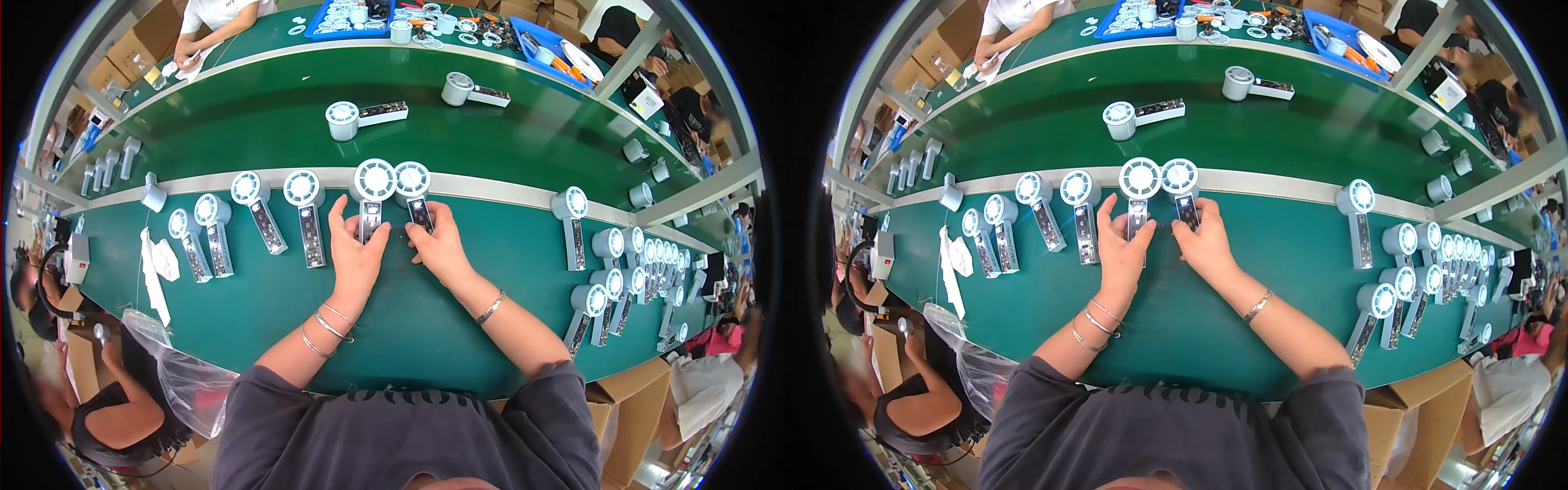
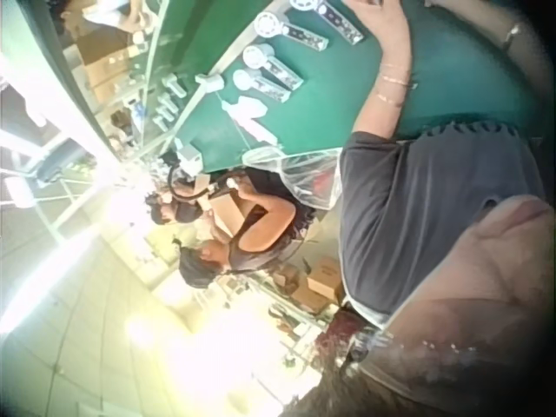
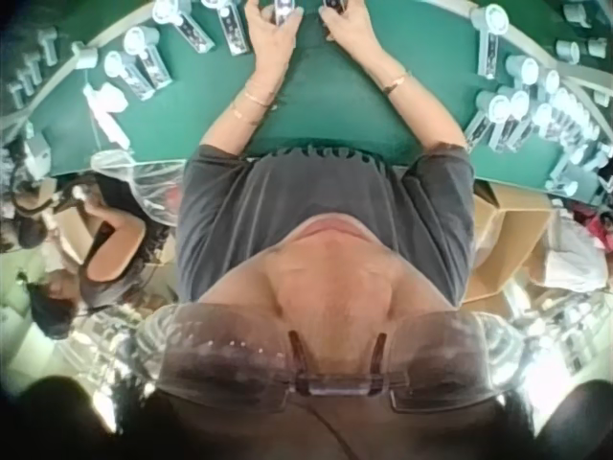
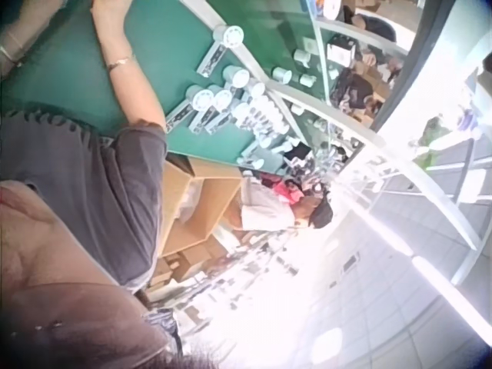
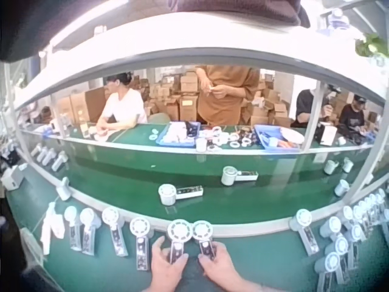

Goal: The person assembles small handheld fans on a green workbench. They pick up fan bodies and circuit boards, attach the components together, and place the assembled units in a line. The person also picks up and places a cardboard box on the table.

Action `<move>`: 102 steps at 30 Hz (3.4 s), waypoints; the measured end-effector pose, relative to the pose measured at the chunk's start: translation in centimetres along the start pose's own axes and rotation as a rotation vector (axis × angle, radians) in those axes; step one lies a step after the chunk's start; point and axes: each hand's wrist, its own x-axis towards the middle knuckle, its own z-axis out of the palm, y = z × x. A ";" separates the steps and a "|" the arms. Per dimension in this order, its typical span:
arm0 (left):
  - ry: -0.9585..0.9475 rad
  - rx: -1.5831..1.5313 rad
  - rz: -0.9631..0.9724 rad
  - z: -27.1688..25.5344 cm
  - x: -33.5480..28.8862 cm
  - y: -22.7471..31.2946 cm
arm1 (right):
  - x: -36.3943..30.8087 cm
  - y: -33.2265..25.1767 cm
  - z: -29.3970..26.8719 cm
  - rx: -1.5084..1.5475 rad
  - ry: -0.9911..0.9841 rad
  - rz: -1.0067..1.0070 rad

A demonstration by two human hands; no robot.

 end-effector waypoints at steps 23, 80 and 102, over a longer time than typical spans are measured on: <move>-0.163 1.099 0.764 -6.9 15.9 8.0 | 22.0 -8.0 -8.5 -1.104 0.329 -0.276; -1.320 0.539 1.018 -2.9 -8.1 2.4 | -1.8 -2.1 -3.6 0.190 0.045 -0.001; -1.355 0.130 0.126 -1.7 -5.9 0.6 | -0.7 1.0 -4.1 0.218 0.154 -0.054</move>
